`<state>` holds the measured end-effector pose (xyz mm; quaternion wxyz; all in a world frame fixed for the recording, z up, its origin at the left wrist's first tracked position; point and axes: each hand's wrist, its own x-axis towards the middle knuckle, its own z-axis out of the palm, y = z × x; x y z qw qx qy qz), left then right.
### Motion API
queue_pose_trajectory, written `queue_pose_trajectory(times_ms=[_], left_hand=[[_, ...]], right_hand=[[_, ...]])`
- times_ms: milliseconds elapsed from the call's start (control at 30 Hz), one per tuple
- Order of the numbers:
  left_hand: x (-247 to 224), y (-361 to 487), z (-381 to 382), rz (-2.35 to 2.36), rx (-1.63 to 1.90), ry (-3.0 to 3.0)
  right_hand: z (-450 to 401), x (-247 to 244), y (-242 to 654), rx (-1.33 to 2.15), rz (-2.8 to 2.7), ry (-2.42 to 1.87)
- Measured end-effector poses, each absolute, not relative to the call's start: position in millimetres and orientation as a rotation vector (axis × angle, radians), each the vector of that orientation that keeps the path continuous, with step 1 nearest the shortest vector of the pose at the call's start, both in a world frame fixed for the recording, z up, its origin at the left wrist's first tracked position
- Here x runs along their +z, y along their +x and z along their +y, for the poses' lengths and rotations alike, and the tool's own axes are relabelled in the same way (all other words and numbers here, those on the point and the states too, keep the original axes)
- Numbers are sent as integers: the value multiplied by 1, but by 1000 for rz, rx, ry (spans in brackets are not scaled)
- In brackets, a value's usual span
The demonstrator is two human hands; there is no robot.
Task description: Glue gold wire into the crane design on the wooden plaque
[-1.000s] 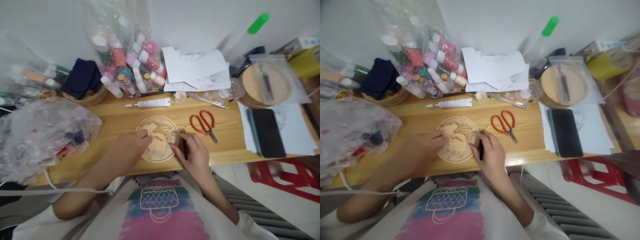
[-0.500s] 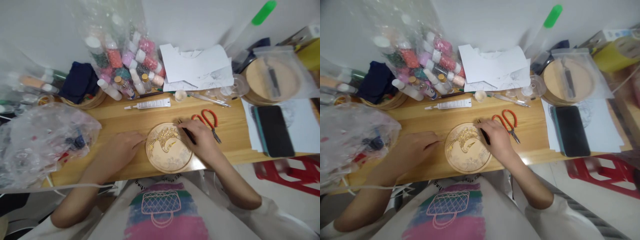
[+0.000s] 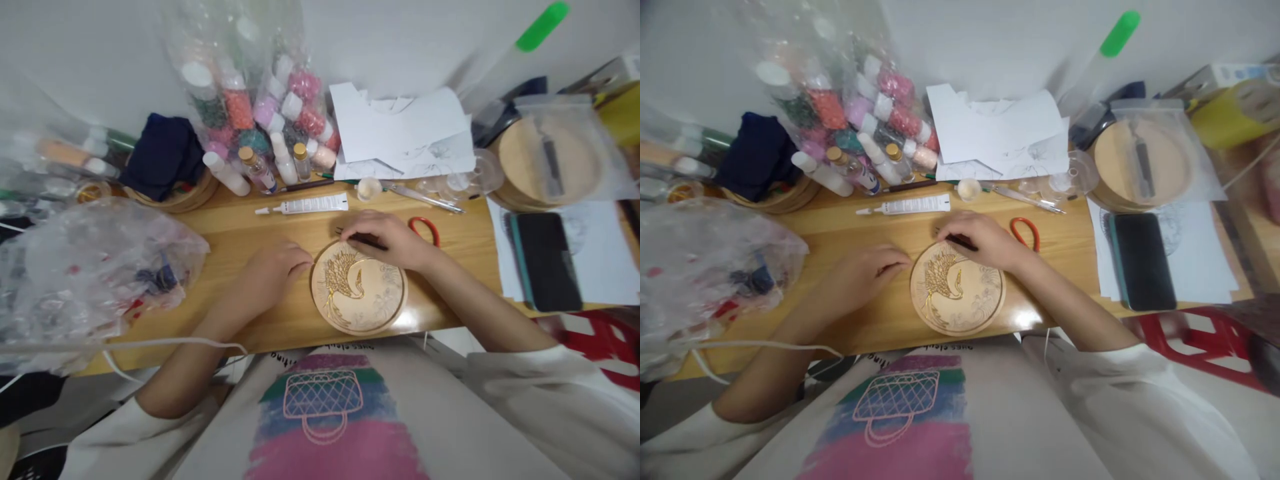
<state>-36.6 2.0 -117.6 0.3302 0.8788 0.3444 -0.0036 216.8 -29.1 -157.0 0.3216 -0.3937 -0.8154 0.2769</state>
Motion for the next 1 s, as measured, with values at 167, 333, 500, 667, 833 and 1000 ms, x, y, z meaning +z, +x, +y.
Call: queue_pose_trajectory(times_ms=[167, 333, 500, 667, 833, 1000], left_hand=[[-120, -32, 5, 922, 52, 2298], [-118, -23, 9, 881, 180, 2364], [-127, -15, 14, 872, 390, 2323], [-141, -16, 12, 850, 537, 2253], [-146, -18, 7, 828, 614, 2215], [-149, -15, 2, 796, 599, 2218]], right_hand=[[-37, -144, 207, 532, -2122, -1191], [-47, -142, 199, 396, -2273, -1276], [-49, -153, 198, 294, -2193, -1255], [-51, -153, 203, 409, -2091, -1194], [-52, -149, 203, 551, -2077, -1205], [-53, -150, 199, 622, -2103, -1228]])
